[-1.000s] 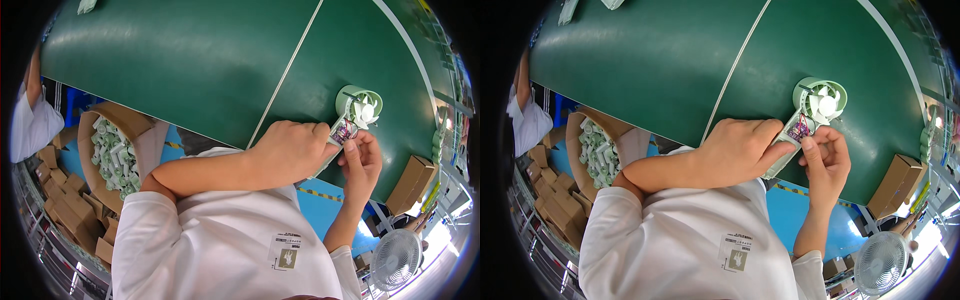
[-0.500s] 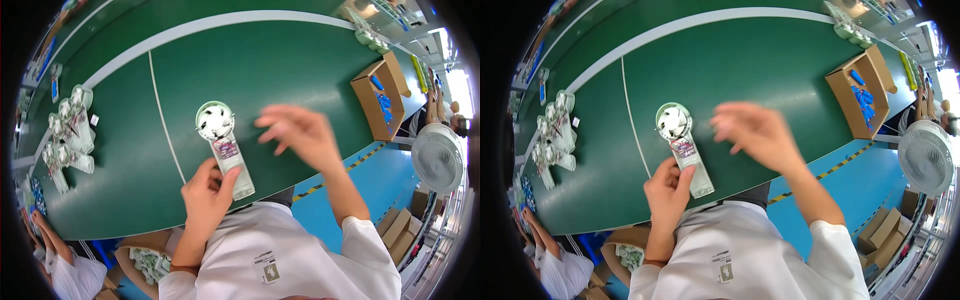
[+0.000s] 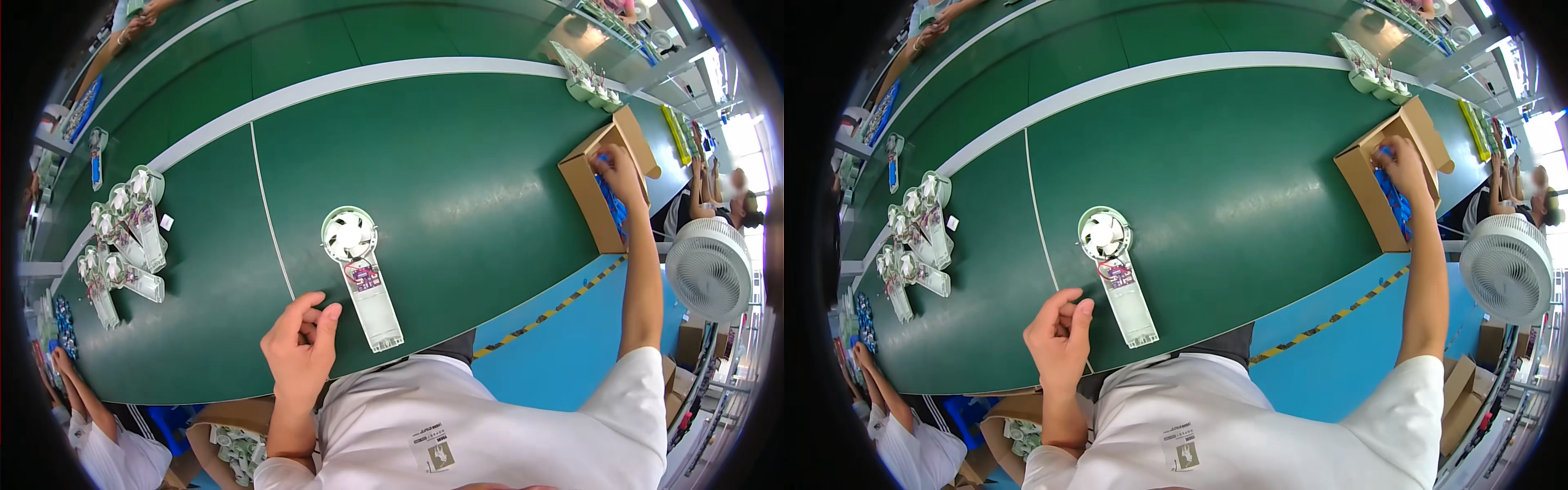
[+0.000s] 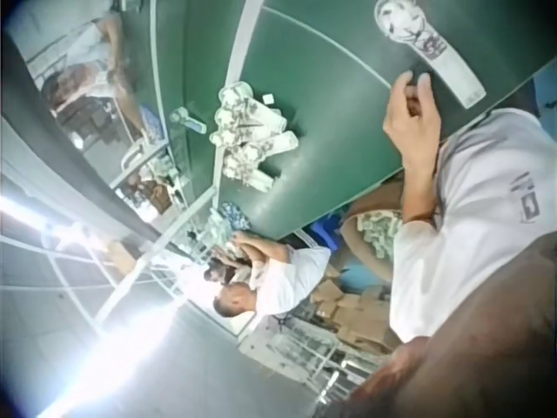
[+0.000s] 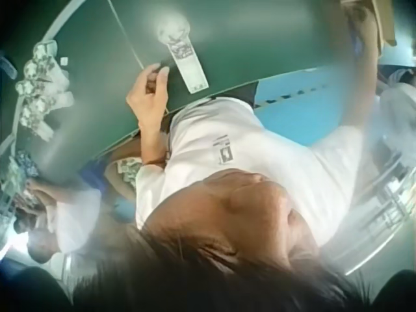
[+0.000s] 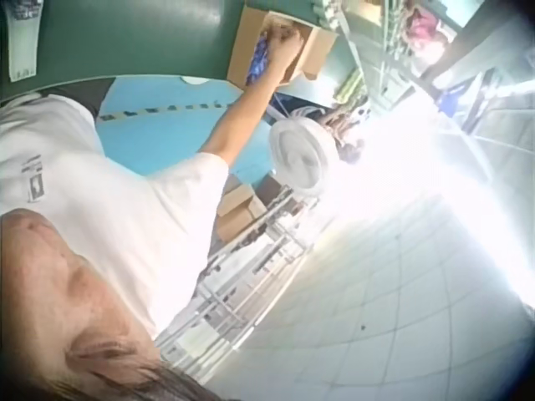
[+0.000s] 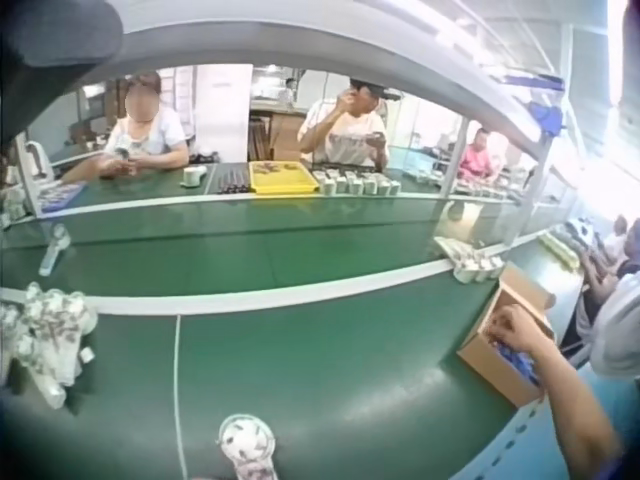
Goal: Assemble small handheld fans on a factory production line.
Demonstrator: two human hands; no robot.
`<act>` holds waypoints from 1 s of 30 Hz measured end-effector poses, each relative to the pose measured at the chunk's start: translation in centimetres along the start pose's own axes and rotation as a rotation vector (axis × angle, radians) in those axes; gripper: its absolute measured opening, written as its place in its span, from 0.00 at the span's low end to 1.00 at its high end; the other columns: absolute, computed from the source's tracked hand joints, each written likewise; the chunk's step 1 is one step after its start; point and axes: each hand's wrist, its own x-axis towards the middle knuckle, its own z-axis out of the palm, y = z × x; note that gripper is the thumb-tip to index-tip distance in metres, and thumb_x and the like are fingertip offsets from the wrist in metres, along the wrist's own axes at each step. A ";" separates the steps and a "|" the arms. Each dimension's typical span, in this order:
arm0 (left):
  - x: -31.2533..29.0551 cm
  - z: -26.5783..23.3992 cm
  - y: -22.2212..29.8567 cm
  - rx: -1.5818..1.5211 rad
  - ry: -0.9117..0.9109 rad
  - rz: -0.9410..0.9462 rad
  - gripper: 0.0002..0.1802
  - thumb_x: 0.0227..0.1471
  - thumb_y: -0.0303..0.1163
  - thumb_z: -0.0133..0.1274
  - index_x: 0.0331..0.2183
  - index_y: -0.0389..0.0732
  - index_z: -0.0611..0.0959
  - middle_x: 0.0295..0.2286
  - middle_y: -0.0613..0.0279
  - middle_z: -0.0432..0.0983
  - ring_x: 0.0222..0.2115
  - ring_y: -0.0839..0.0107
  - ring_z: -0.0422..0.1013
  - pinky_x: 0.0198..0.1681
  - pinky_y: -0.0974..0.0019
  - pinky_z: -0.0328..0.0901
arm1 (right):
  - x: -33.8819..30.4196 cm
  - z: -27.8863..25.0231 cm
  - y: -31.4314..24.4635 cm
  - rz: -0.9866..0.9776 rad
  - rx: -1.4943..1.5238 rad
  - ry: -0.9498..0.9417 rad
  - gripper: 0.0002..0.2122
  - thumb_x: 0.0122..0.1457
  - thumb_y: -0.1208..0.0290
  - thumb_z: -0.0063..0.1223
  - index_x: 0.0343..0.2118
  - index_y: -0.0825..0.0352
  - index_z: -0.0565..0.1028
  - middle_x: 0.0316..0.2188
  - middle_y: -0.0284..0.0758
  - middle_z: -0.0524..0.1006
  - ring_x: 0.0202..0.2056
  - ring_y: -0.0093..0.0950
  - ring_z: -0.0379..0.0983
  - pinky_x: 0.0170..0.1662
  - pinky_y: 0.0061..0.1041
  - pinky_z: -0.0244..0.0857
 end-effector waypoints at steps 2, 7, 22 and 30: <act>0.1 -0.3 0.2 -0.036 0.024 -0.027 0.08 0.51 0.23 0.61 0.36 0.34 0.82 0.18 0.69 0.74 0.16 0.88 0.62 0.19 0.81 0.56 | -0.8 -0.6 -0.2 0.135 0.324 0.329 0.11 0.63 0.65 0.50 0.38 0.68 0.76 0.29 0.36 0.75 0.26 0.23 0.70 0.30 0.25 0.65; -0.4 0.3 1.7 -0.087 0.000 0.135 0.10 0.49 0.23 0.61 0.37 0.34 0.83 0.19 0.66 0.77 0.17 0.85 0.66 0.19 0.80 0.58 | -5.2 -2.6 -17.0 0.210 0.993 0.252 0.13 0.66 0.62 0.43 0.33 0.67 0.73 0.22 0.29 0.70 0.19 0.18 0.62 0.22 0.18 0.56; -0.3 2.7 2.7 -0.346 0.052 0.440 0.11 0.45 0.16 0.62 0.35 0.33 0.83 0.28 0.57 0.76 0.24 0.69 0.71 0.25 0.70 0.66 | -14.0 -0.5 -36.8 -0.389 1.160 -0.436 0.02 0.53 0.82 0.53 0.28 0.71 0.76 0.22 0.32 0.71 0.25 0.21 0.64 0.26 0.22 0.54; -0.3 3.7 1.9 -0.379 0.111 0.429 0.10 0.47 0.15 0.59 0.35 0.33 0.82 0.31 0.57 0.74 0.27 0.70 0.71 0.26 0.71 0.65 | -15.1 -0.5 -37.2 0.202 1.393 -0.687 0.03 0.58 0.78 0.53 0.32 0.72 0.76 0.23 0.29 0.73 0.21 0.14 0.65 0.23 0.14 0.56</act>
